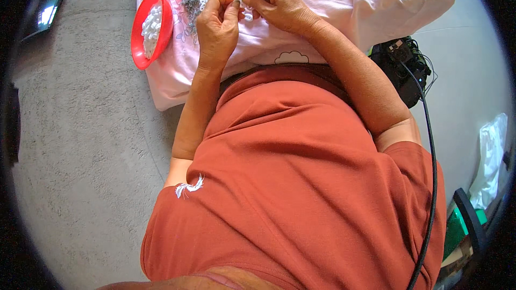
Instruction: The person assembles plastic curtain gliders by inserting small metal pins into plastic pieces by hand and placing the assembled parts into a bowl.
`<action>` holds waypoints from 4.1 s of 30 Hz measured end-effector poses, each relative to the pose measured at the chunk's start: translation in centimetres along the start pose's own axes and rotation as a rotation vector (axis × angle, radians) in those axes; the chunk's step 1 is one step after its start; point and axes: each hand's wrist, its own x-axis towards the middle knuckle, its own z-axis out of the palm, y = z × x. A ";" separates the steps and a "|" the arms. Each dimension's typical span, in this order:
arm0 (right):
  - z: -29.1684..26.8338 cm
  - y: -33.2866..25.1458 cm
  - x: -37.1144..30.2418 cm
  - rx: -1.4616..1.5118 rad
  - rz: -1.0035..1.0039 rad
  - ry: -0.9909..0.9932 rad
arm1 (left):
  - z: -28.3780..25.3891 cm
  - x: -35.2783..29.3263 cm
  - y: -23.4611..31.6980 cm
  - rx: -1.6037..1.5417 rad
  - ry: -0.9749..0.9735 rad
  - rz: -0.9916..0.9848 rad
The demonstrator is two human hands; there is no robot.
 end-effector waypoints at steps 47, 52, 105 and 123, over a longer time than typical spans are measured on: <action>-1.3 0.4 0.3 0.338 0.192 -0.059 | -1.5 -0.7 0.3 -0.457 -0.062 -0.238; -1.5 0.3 0.3 0.344 0.200 -0.089 | -1.6 -0.5 0.7 -0.485 -0.065 -0.151; -1.6 -0.9 0.2 0.538 0.281 -0.218 | -2.4 0.2 1.6 -0.463 -0.308 -0.364; -1.8 -0.5 0.2 0.518 0.278 -0.252 | -2.6 0.1 1.6 -0.405 -0.356 -0.382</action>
